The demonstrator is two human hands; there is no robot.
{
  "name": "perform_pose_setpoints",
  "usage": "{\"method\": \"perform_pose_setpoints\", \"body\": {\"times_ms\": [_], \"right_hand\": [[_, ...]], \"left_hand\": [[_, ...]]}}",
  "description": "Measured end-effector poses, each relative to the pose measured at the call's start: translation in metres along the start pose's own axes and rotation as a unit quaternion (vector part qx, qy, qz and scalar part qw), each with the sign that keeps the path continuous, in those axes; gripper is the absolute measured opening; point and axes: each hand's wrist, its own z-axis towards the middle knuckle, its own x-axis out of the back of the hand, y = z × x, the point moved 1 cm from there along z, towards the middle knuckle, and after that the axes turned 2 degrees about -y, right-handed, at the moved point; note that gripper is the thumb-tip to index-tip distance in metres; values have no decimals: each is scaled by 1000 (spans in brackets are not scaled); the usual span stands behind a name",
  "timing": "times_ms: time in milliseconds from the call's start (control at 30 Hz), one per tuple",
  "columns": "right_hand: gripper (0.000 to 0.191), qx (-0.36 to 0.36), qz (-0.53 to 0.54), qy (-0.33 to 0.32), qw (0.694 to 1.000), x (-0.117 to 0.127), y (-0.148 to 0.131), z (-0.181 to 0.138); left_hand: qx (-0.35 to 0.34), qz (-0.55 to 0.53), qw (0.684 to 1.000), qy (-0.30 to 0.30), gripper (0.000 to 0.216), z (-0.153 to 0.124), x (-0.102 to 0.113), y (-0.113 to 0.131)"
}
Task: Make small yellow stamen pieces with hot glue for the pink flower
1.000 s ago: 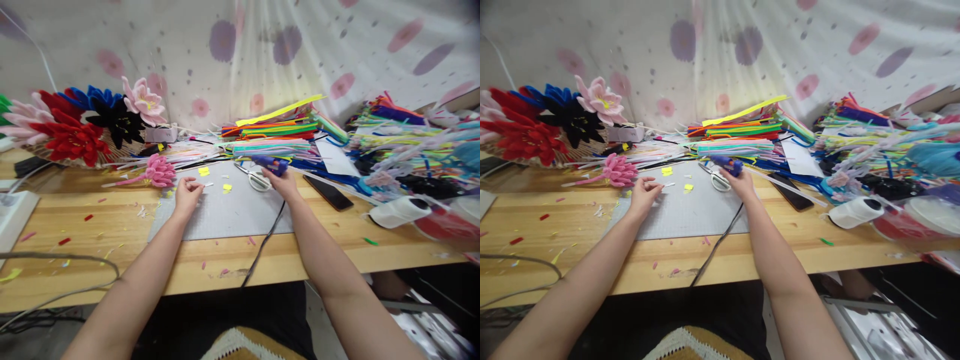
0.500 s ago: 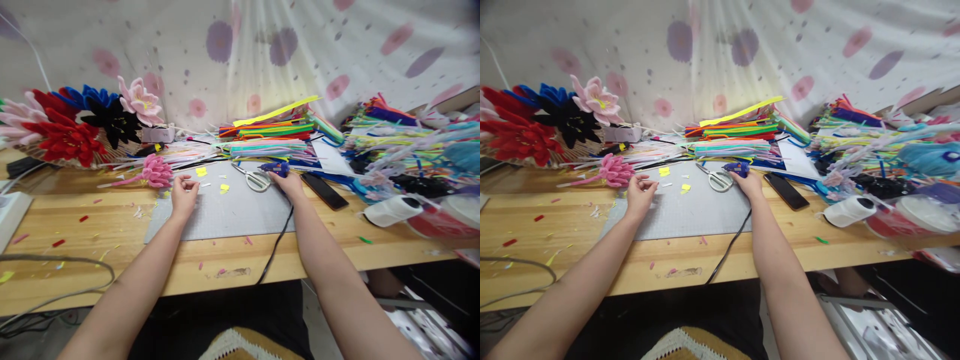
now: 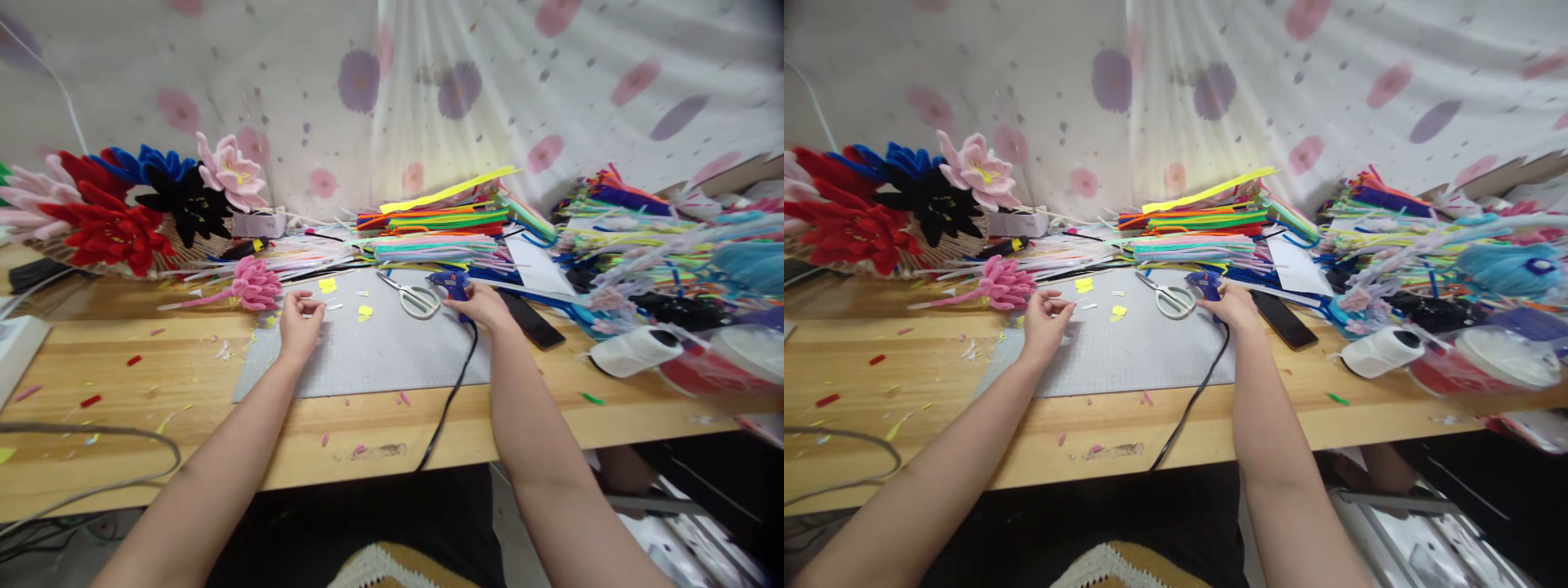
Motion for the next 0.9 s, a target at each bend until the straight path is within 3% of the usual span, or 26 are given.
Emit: {"method": "perform_pose_setpoints", "body": {"times_ms": [133,233,367,500,700,900], "right_hand": [[39,12,-77,-80,994,20,-1,-11],[29,130,-4,-170,977,6,-23,-23],[14,249,192,-111,943,-34,-75,-35],[13,318,191,-99,923,-59,-115,-42],[23,199,116,-117,966,-62,-130,-46],[28,167,159,-111,967,-76,-135,-49]], "left_hand": [[-4,14,1000,-2,31,-2,-3,3],[-5,21,1000,-11,29,-5,-8,5],[-11,29,999,-28,28,-8,-13,8],[-13,30,999,-23,29,-8,-11,7],[-1,3,1000,-2,28,-4,-8,1],[-6,2,1000,-4,28,-5,-7,3]]}}
